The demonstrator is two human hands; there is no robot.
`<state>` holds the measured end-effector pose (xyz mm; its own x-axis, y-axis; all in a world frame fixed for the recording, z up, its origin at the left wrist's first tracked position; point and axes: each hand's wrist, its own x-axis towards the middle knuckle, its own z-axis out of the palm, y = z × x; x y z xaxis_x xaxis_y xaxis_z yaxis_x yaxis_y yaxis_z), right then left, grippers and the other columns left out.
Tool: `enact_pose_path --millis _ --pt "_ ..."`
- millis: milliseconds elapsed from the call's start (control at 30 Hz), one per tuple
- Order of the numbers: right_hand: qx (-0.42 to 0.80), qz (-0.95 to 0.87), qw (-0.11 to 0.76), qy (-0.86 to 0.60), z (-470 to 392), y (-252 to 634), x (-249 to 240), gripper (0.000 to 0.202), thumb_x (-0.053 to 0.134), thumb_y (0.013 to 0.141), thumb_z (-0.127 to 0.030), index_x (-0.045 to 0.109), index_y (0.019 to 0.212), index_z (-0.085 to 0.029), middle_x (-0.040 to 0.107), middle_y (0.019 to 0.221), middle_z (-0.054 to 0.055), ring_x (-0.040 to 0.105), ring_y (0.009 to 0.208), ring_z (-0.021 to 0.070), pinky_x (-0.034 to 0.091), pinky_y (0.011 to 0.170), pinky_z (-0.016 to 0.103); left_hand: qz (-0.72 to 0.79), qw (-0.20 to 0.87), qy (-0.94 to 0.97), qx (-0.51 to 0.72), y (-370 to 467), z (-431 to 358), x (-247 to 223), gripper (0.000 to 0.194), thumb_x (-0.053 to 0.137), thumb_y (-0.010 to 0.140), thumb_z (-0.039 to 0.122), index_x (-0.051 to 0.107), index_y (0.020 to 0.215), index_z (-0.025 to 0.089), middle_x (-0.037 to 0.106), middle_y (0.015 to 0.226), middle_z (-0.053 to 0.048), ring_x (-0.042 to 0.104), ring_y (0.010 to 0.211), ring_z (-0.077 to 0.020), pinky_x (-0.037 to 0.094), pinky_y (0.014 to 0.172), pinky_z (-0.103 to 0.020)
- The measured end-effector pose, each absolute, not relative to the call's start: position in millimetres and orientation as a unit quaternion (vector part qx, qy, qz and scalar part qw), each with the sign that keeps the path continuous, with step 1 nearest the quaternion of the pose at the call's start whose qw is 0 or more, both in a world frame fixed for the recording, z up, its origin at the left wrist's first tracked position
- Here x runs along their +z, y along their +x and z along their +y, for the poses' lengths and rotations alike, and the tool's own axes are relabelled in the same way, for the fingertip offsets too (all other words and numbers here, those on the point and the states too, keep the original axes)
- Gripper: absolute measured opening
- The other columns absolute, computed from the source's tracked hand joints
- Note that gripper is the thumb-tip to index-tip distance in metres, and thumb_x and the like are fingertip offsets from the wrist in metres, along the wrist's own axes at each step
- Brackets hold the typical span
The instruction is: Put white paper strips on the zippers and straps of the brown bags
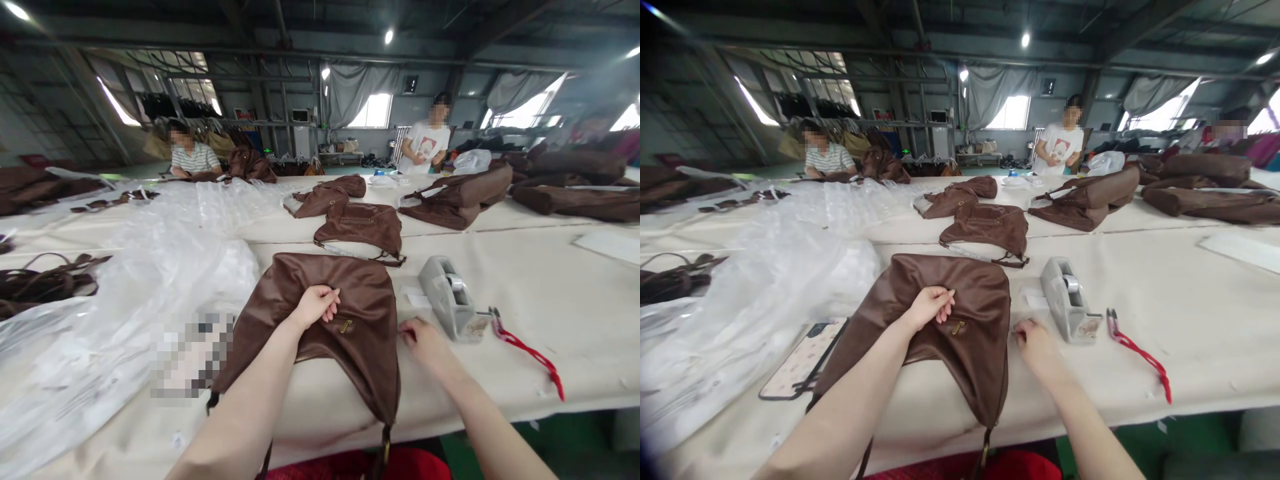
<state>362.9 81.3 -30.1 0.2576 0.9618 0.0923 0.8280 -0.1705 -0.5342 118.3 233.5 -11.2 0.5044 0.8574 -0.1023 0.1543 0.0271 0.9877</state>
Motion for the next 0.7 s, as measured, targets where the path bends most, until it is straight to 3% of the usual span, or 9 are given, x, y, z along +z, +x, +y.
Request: enact_pose_path --millis 100,233,367,500,600,700 --pt "0.134 -0.539 0.325 -0.765 86 375 -16 0.014 0.051 0.079 -0.028 0.062 0.085 -0.021 0.067 0.075 0.004 0.063 0.069 0.0218 0.047 0.067 0.033 0.407 0.595 0.616 0.317 124 247 -11 0.036 0.060 0.081 0.046 0.058 0.067 0.013 0.056 0.048 0.000 0.048 0.035 -0.0067 0.036 0.035 -0.017" --pt "0.264 -0.544 0.425 -0.674 103 365 9 0.020 0.057 0.079 -0.040 0.061 0.086 -0.022 0.069 0.079 0.004 0.066 0.074 0.0215 0.050 0.066 0.031 0.401 0.604 0.604 0.330 122 237 -10 0.034 0.063 0.078 0.047 0.060 0.073 0.013 0.060 0.055 -0.001 0.053 0.043 -0.0077 0.041 0.040 -0.017" --pt "0.365 -0.590 0.401 -0.598 136 330 25 0.025 0.064 0.076 -0.044 0.062 0.084 -0.020 0.067 0.073 0.001 0.065 0.069 0.0174 0.051 0.062 0.027 0.357 0.675 0.572 0.300 112 221 -8 0.048 0.059 0.075 0.057 0.065 0.088 0.011 0.066 0.074 -0.008 0.063 0.061 -0.0140 0.044 0.044 -0.019" --pt "0.435 -0.636 0.366 -0.522 167 300 20 0.019 0.065 0.077 -0.038 0.062 0.082 -0.020 0.066 0.073 -0.001 0.063 0.066 0.0143 0.050 0.061 0.025 0.312 0.725 0.538 0.296 102 219 0 0.046 0.064 0.071 0.048 0.065 0.101 0.013 0.067 0.089 -0.011 0.067 0.077 -0.0199 0.049 0.049 -0.022" --pt "0.471 -0.636 0.359 -0.494 178 290 4 0.017 0.063 0.078 -0.036 0.061 0.083 -0.020 0.067 0.076 0.000 0.063 0.069 0.0140 0.050 0.063 0.025 0.332 0.696 0.578 0.267 103 220 0 0.033 0.069 0.067 0.036 0.065 0.091 0.013 0.067 0.080 -0.008 0.065 0.070 -0.0169 0.048 0.050 -0.021" --pt "0.485 -0.630 0.352 -0.494 178 290 -9 0.020 0.059 0.080 -0.030 0.059 0.097 -0.021 0.067 0.084 0.000 0.063 0.071 0.0144 0.050 0.065 0.026 0.402 0.635 0.612 0.246 108 218 -2 0.018 0.065 0.071 0.029 0.064 0.080 0.014 0.062 0.064 -0.003 0.061 0.060 -0.0136 0.047 0.049 -0.021"
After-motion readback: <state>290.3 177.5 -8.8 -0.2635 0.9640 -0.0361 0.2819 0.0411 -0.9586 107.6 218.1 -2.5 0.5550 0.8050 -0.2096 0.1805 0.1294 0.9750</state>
